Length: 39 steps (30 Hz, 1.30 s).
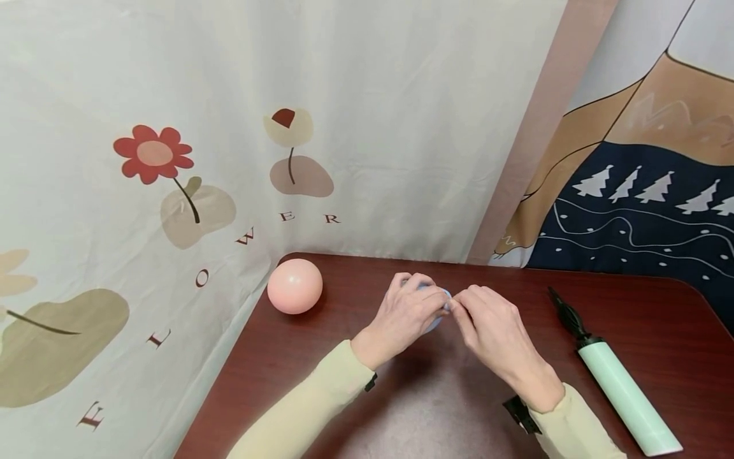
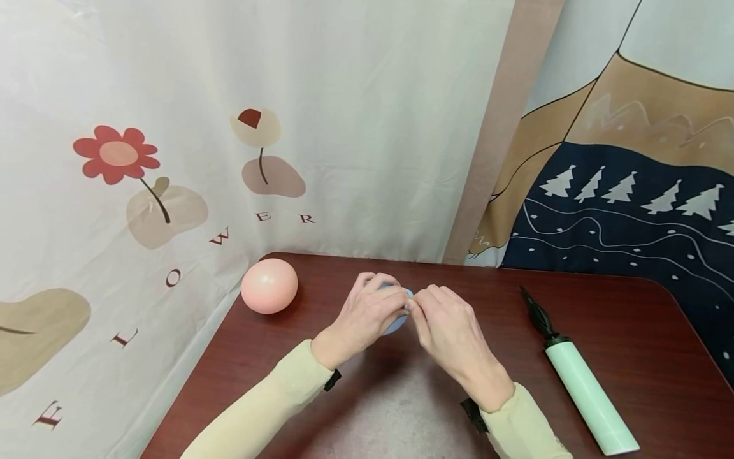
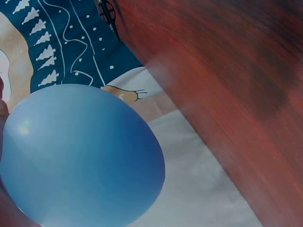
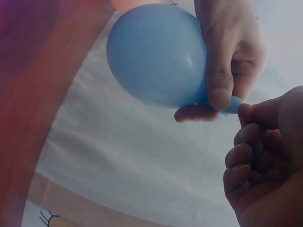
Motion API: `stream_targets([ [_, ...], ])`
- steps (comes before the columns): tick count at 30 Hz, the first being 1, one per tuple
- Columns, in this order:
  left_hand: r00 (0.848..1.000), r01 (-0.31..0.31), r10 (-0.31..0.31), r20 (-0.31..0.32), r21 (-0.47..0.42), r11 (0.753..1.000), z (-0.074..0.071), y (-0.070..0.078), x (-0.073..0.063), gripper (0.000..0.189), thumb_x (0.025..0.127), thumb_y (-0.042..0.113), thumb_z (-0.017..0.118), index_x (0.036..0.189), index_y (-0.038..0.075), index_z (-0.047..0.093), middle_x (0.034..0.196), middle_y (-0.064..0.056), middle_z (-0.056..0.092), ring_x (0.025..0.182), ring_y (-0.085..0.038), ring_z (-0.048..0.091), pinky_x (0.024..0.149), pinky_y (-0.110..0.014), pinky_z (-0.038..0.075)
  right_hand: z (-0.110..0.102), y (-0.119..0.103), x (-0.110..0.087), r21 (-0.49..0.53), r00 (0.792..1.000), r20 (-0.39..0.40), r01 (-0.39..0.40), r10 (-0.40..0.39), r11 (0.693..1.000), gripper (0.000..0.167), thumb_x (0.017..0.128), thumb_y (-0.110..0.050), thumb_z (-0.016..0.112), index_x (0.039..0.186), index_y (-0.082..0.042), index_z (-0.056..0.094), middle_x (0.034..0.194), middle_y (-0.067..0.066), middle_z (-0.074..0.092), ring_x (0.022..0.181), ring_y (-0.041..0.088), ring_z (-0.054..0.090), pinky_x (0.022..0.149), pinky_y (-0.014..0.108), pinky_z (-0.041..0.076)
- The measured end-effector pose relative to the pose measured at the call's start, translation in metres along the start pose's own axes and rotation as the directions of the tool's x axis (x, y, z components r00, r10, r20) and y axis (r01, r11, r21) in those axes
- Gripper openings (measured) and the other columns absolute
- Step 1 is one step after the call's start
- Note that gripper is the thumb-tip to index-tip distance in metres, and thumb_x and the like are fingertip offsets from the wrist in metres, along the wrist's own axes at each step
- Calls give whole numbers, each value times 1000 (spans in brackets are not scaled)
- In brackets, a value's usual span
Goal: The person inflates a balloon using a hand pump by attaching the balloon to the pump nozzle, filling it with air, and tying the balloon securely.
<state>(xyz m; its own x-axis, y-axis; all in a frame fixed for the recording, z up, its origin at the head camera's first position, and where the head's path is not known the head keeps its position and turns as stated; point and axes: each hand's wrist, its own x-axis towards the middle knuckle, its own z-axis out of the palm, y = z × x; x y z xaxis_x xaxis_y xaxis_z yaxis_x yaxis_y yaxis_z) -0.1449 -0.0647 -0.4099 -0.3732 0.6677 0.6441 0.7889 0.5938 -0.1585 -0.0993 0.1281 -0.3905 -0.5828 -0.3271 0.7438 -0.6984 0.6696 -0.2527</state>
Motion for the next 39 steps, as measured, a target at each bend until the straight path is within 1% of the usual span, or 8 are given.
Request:
stream_targets([
  [16,999,39,-37,15,-119,992,2,0,-7,10,101,26,67,95,21,73,90,15,70,104,-14,64,89,-34,47,-3,6,6,-18,997,78,16,-15,1000,13,91,-7,75,85,-15,66,79,-7,58,73,12,52,62,31,49],
  [20,990,139,-129,53,-294,946,1,0,-7,9,99,23,69,93,19,74,92,12,73,104,-14,64,90,-35,47,-7,9,8,13,996,76,-46,45,999,11,93,-9,74,87,-15,67,80,-7,59,74,10,53,63,31,50],
  [23,958,285,-255,130,-517,807,-1,-1,-9,12,99,19,68,91,16,75,93,9,74,103,-13,62,91,-35,46,-11,12,7,35,989,53,-137,135,990,7,95,-9,71,91,-14,69,84,-7,61,76,8,53,66,28,49],
  [28,881,426,-363,303,-841,333,-6,-4,-9,21,105,13,60,92,7,74,95,-4,74,103,-16,63,98,-36,50,-10,13,2,175,978,85,-204,191,963,15,97,-4,70,109,-13,75,93,-9,65,77,5,52,66,17,44],
  [30,868,430,-351,352,-886,176,-8,-5,-9,24,107,15,57,95,2,73,96,-11,73,102,-19,66,99,-38,52,-8,11,0,264,974,118,-217,192,940,24,96,-3,71,118,-12,76,96,-11,67,77,4,54,65,15,44],
  [31,865,430,-339,369,-894,124,-8,-6,-9,26,108,16,56,97,-1,72,97,-13,72,102,-21,67,99,-39,52,-7,11,-1,304,972,133,-225,193,926,28,96,-3,71,121,-13,75,98,-12,67,77,4,54,65,16,45],
  [34,864,435,-297,405,-900,38,-10,-7,-11,32,108,23,55,98,-4,69,97,-17,72,100,-24,70,98,-39,54,-6,8,-1,387,964,174,-254,200,887,33,95,-3,73,126,-14,75,98,-14,67,78,5,57,65,18,47],
  [39,856,476,-236,461,-879,9,-12,-7,-13,37,108,31,56,98,-3,67,99,-15,73,102,-21,71,96,-38,56,-6,7,0,455,953,229,-285,198,844,29,95,-5,74,122,-14,77,96,-13,68,79,6,59,65,20,47],
])
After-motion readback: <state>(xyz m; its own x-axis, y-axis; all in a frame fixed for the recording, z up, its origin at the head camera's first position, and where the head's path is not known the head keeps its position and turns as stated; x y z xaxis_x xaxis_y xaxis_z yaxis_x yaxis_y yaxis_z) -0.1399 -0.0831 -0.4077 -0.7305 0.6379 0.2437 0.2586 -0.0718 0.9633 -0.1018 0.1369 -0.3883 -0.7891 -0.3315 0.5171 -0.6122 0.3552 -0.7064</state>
